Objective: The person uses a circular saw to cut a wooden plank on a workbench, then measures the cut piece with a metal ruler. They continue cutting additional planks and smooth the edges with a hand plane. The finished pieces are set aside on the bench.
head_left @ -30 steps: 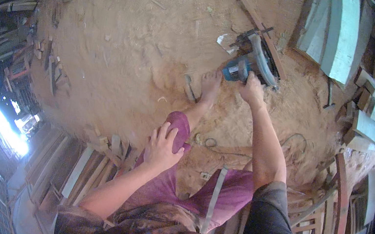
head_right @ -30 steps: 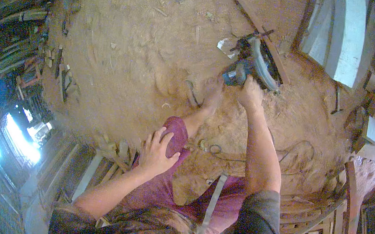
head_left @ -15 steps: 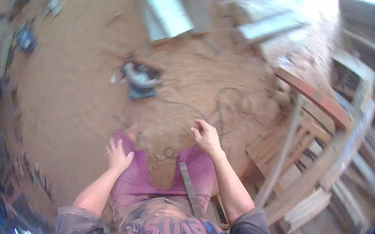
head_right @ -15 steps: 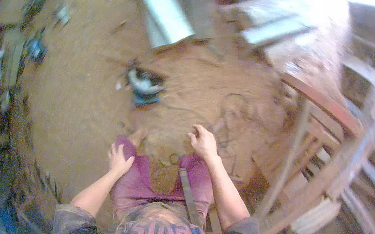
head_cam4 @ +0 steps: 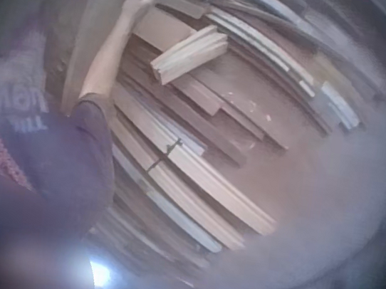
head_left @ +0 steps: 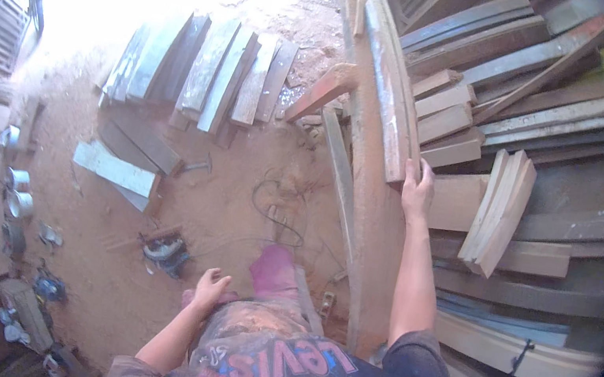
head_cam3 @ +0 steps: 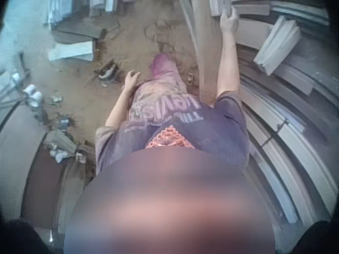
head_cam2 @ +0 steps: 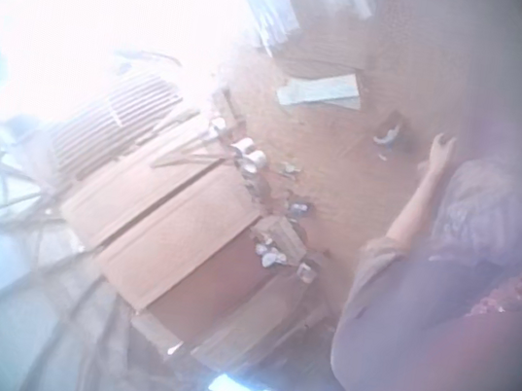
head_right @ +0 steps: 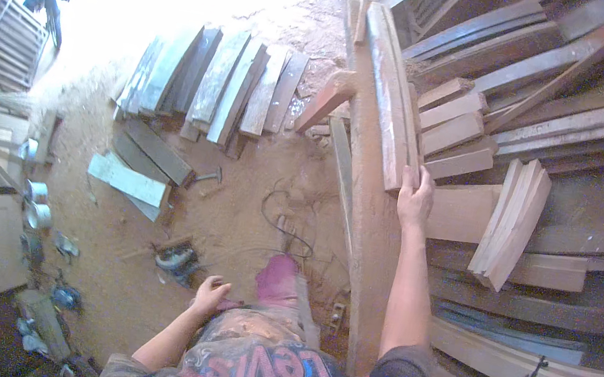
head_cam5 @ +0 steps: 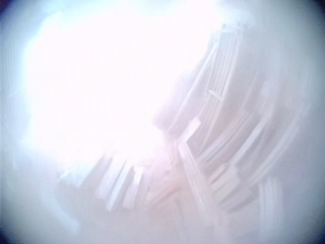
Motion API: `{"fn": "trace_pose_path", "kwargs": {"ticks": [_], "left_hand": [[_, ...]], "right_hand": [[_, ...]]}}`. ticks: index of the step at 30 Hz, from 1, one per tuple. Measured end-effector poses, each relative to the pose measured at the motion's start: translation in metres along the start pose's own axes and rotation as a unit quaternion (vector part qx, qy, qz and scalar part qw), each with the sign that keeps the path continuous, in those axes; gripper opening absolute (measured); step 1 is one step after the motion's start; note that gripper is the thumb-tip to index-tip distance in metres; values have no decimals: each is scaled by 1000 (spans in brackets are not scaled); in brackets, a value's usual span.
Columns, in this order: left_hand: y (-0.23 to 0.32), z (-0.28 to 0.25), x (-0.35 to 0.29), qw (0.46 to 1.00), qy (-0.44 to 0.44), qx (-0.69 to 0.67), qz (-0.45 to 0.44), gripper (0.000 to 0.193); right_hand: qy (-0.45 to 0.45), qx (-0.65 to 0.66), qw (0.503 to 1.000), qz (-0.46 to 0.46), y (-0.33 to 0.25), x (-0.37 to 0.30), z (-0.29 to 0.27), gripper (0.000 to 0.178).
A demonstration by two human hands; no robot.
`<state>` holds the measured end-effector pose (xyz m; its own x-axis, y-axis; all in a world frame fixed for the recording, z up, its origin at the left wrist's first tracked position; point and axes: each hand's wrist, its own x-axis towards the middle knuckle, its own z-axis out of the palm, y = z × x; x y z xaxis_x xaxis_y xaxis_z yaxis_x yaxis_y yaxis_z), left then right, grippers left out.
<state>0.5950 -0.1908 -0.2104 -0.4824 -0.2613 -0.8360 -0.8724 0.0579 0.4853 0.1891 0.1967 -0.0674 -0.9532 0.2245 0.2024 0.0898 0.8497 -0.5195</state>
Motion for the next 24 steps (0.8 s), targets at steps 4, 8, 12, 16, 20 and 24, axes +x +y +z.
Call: {"fn": "trace_pose_path", "kwargs": {"ticks": [4, 8, 12, 16, 20, 24], "left_hand": [[69, 22, -1, 995, -61, -69, 47, 67], [83, 16, 8, 993, -85, -31, 80, 68], [72, -17, 20, 995, -71, -62, 39, 60], [68, -49, 31, 994, -61, -92, 4, 51], [85, -53, 51, 995, -96, -4, 6, 50], [113, -40, 68, 974, -167, 141, 58, 51]], "right_hand": [[-130, 137, 980, 54, 26, 24, 7, 50], [-99, -2, 995, 17, 22, 15, -7, 47], [-104, -108, 988, 40, 29, -42, -51, 40], [-98, -147, 980, 91, 33, -161, -106, 36], [-35, -135, 977, 160, 9, -286, -133, 32], [-15, -100, 962, 252, -16, -351, -138, 34]]}}
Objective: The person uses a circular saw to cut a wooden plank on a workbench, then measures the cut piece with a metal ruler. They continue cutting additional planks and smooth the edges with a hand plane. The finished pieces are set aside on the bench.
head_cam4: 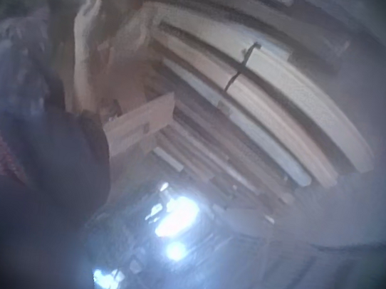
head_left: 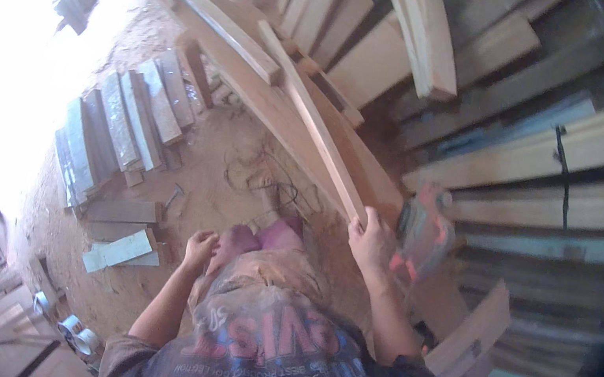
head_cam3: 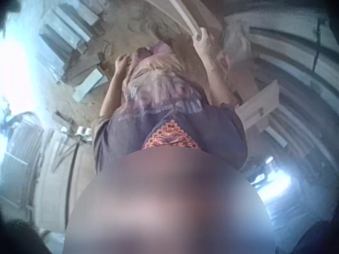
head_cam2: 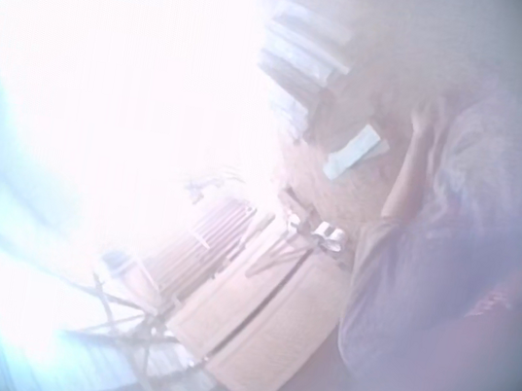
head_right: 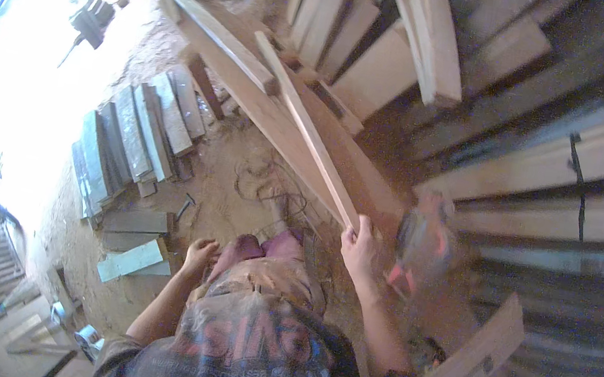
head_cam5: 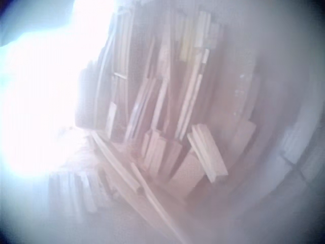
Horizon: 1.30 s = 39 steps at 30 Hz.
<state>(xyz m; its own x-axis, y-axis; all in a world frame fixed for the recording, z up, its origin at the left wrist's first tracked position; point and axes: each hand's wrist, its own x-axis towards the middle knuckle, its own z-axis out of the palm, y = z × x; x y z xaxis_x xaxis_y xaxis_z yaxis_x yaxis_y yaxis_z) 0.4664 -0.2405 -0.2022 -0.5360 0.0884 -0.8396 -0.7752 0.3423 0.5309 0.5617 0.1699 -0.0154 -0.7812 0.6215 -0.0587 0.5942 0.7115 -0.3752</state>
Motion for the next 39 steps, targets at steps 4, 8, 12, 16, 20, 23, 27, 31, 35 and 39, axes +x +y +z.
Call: {"fn": "trace_pose_path", "kwargs": {"ticks": [4, 8, 12, 16, 20, 23, 27, 31, 35, 39], "left_hand": [[31, 16, -1, 998, -39, 31, 29, 51], [58, 42, -16, 994, -73, 65, 48, 50], [67, 71, -35, 992, -90, 62, 63, 50], [78, 117, -51, 991, -101, 72, 52, 50], [94, 169, -64, 984, -137, 89, 72, 51], [105, 200, -69, 980, -152, 107, 76, 50], [118, 223, -73, 972, -174, 105, 117, 51], [129, 243, -80, 978, -124, 71, 150, 53], [147, 259, -89, 981, -48, 24, 184, 63], [160, 268, -87, 972, -53, 37, 227, 73]], "right_hand": [[52, 46, 997, -38, 0, -25, -17, 44], [153, 128, 980, 15, 17, -59, -57, 40], [300, 232, 912, 157, 104, -103, -96, 32], [310, 257, 861, 311, 229, -164, -97, 32], [282, 117, 853, 424, 316, -250, -74, 41], [272, 31, 834, 480, 350, -295, -66, 48], [310, -342, 793, 398, 406, -354, -97, 49], [229, -292, 775, 511, 475, -403, -101, 48], [190, -103, 786, 579, 514, -447, -83, 47], [306, -167, 719, 602, 537, -477, -84, 47]]}}
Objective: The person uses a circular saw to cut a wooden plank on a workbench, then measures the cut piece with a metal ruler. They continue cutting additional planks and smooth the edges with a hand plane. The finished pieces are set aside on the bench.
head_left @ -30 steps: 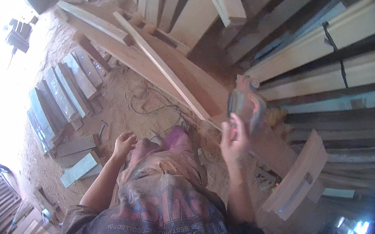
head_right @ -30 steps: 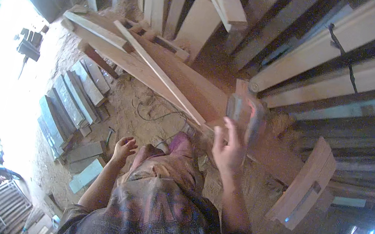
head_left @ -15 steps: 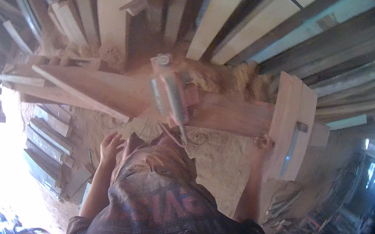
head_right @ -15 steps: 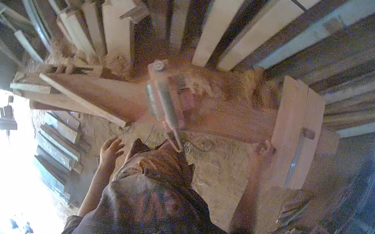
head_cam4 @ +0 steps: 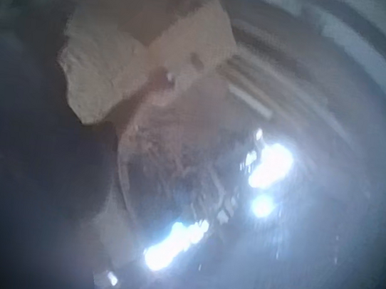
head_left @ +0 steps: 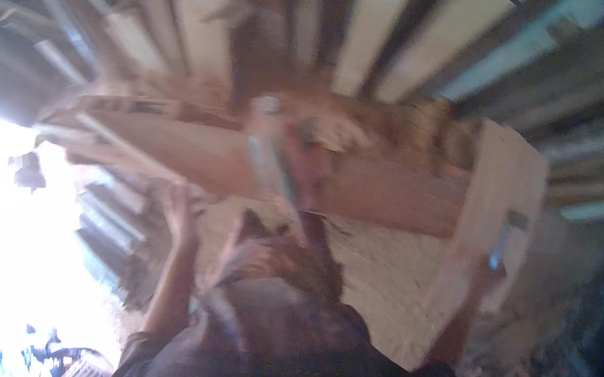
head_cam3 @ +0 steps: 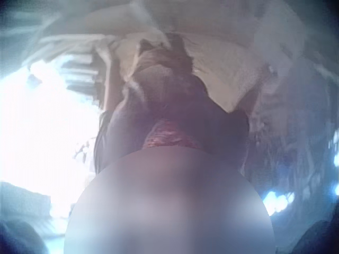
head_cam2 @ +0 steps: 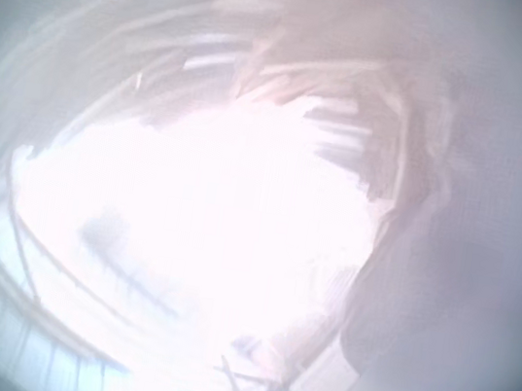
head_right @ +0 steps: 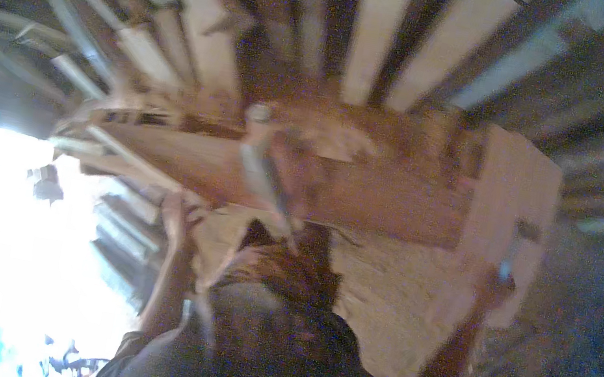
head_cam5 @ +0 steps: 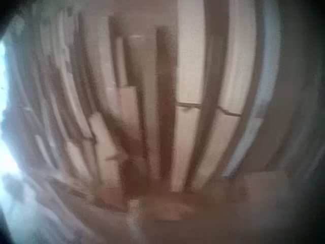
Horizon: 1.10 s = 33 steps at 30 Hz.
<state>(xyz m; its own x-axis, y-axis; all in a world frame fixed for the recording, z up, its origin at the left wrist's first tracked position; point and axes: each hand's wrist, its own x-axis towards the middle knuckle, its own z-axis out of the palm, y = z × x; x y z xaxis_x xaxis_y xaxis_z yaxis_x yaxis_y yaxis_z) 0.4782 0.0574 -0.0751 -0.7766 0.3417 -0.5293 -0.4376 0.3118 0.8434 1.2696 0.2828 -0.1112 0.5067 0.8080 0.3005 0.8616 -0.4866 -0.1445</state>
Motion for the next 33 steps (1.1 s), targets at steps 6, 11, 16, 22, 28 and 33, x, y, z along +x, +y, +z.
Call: {"fn": "trace_pose_path", "kwargs": {"ticks": [6, 11, 16, 22, 28, 33], "left_hand": [[-7, 28, 26, 972, 31, 204, 112, 84], [-17, 66, -30, 951, 35, 286, 112, 98], [-17, 83, -56, 989, -19, 127, 74, 102], [0, 10, -67, 1000, 12, -28, -7, 82], [47, -55, -80, 986, -38, -160, 12, 75], [55, -95, -92, 958, -99, -265, -36, 61]], "right_hand": [[-126, -33, 988, -79, 28, 43, -17, 45], [-248, -168, 946, -123, 27, 77, -12, 41], [-147, -122, 977, -94, -15, 97, -14, 38], [-72, 190, 956, -213, -214, 55, -75, 36], [-308, 224, 643, -664, -484, -141, -208, 36], [-421, 247, 298, -820, -590, -307, -245, 40]]}}
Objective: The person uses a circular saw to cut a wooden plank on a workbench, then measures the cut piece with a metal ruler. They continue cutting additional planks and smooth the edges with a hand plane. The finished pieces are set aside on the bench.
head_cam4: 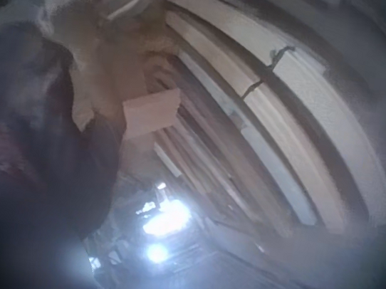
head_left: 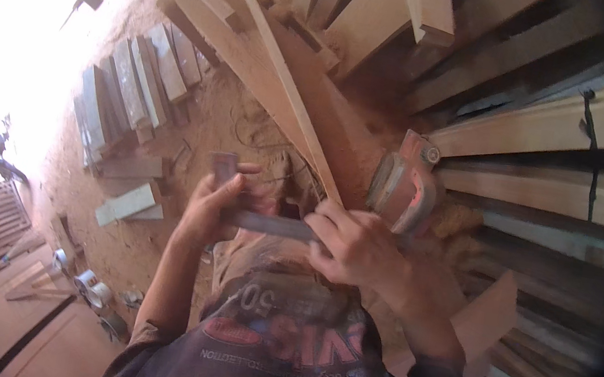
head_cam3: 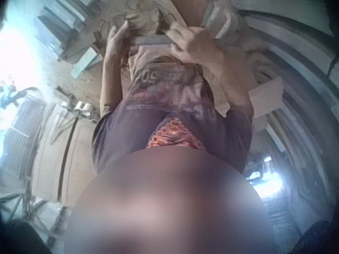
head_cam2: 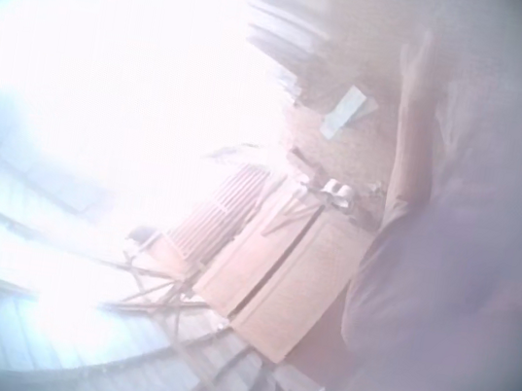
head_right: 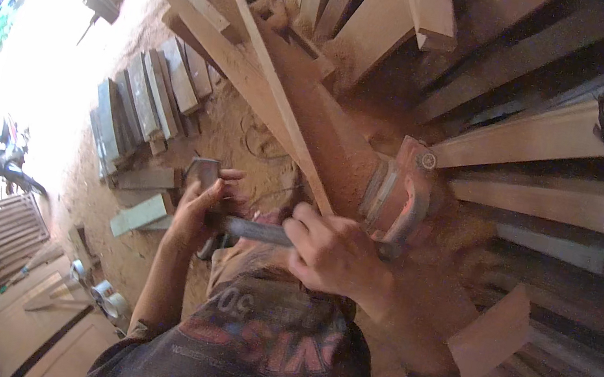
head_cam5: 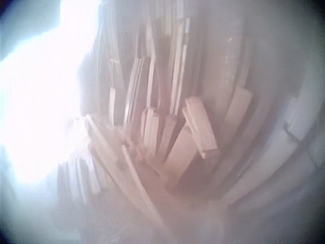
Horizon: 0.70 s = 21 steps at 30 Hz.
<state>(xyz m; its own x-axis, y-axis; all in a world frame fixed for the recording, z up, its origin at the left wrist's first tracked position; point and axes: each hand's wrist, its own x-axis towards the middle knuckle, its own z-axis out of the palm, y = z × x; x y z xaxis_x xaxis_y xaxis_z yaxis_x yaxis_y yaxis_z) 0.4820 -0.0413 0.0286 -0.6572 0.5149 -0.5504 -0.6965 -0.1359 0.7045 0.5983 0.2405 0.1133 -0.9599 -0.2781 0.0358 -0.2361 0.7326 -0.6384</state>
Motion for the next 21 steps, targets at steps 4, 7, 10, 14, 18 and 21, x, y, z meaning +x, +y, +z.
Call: {"fn": "trace_pose_path", "kwargs": {"ticks": [4, 7, 10, 14, 18, 21], "left_hand": [[6, -36, -5, 981, 173, -84, 15, 37], [8, -60, 11, 960, 234, -155, 11, 37], [9, -75, 24, 953, 253, -167, -9, 37], [13, -86, 30, 948, 264, -174, -33, 37], [16, -91, 33, 946, 288, -141, -51, 38], [20, -96, 34, 946, 292, -127, -62, 38]], "right_hand": [[87, -104, 991, -12, 36, 60, 1, 54], [188, -162, 966, 78, 71, 85, 12, 64], [198, -19, 967, 157, 85, 98, 43, 65], [177, 2, 970, 165, 101, 104, 65, 68], [150, 49, 969, 192, 104, 109, 82, 63], [153, 28, 970, 185, 106, 109, 87, 60]]}}
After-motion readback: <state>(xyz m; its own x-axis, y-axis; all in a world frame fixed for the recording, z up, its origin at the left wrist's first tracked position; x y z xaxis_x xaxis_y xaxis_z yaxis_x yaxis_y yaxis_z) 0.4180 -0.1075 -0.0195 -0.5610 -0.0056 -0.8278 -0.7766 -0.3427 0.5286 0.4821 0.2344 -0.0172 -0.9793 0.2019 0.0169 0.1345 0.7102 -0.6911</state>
